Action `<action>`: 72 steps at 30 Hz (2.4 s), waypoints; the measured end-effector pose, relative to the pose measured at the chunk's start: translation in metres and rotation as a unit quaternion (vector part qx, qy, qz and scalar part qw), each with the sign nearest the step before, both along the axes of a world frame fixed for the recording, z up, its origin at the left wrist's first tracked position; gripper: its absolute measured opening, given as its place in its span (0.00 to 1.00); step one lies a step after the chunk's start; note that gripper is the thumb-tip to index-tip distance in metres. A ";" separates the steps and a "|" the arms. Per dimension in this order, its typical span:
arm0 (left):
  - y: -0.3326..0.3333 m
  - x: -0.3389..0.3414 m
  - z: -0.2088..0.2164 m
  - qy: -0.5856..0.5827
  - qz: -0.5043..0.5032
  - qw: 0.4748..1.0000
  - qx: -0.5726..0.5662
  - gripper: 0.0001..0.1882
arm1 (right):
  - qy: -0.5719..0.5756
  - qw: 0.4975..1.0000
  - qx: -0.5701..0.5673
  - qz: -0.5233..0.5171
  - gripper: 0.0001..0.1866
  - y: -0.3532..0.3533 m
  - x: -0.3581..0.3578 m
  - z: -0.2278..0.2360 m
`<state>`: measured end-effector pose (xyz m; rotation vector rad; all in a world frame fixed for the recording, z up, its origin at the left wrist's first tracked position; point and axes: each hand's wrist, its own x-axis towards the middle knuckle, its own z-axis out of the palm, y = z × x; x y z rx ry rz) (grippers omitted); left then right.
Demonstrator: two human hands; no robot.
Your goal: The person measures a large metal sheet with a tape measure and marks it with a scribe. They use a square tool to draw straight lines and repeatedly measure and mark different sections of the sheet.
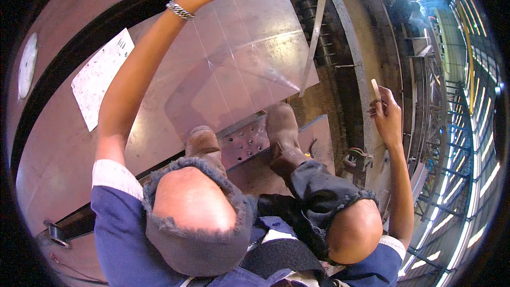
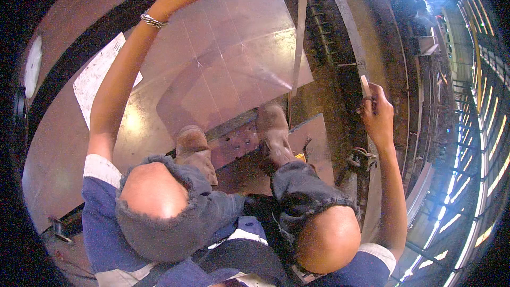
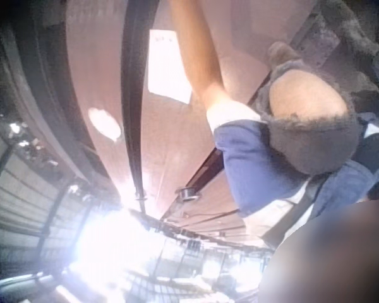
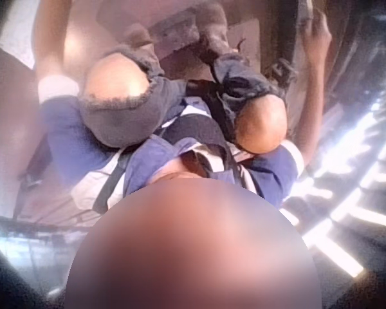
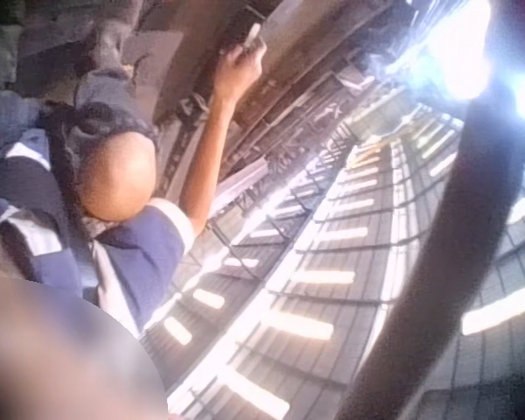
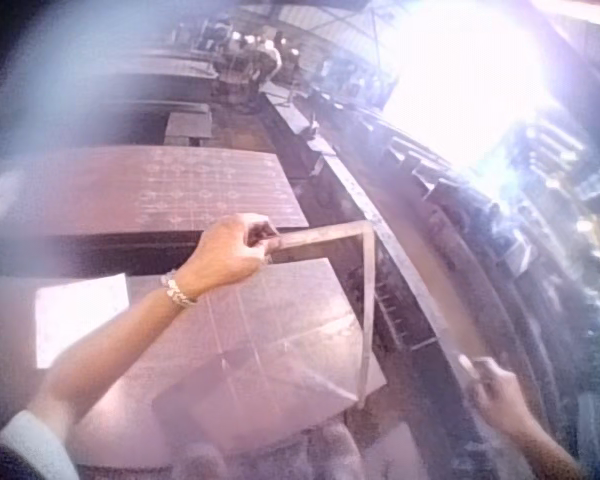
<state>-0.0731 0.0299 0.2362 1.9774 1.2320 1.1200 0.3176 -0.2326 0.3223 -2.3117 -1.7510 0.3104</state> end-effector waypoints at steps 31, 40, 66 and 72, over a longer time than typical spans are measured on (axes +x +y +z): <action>0.118 0.053 -0.106 0.354 0.000 0.920 -0.170 0.16 | 0.572 0.794 -0.130 -0.162 0.14 -0.033 0.010 -0.356; 0.138 0.043 -0.155 0.390 0.037 0.903 -0.177 0.18 | 0.469 0.861 -0.082 -0.178 0.14 0.007 0.006 -0.303; 0.188 0.266 -0.119 0.206 0.010 0.978 -0.018 0.12 | 0.461 0.807 0.077 -0.360 0.10 -0.018 0.128 -0.328; 0.198 0.211 -0.121 0.331 0.027 0.943 0.016 0.15 | 0.475 0.816 0.048 -0.327 0.10 0.001 0.097 -0.301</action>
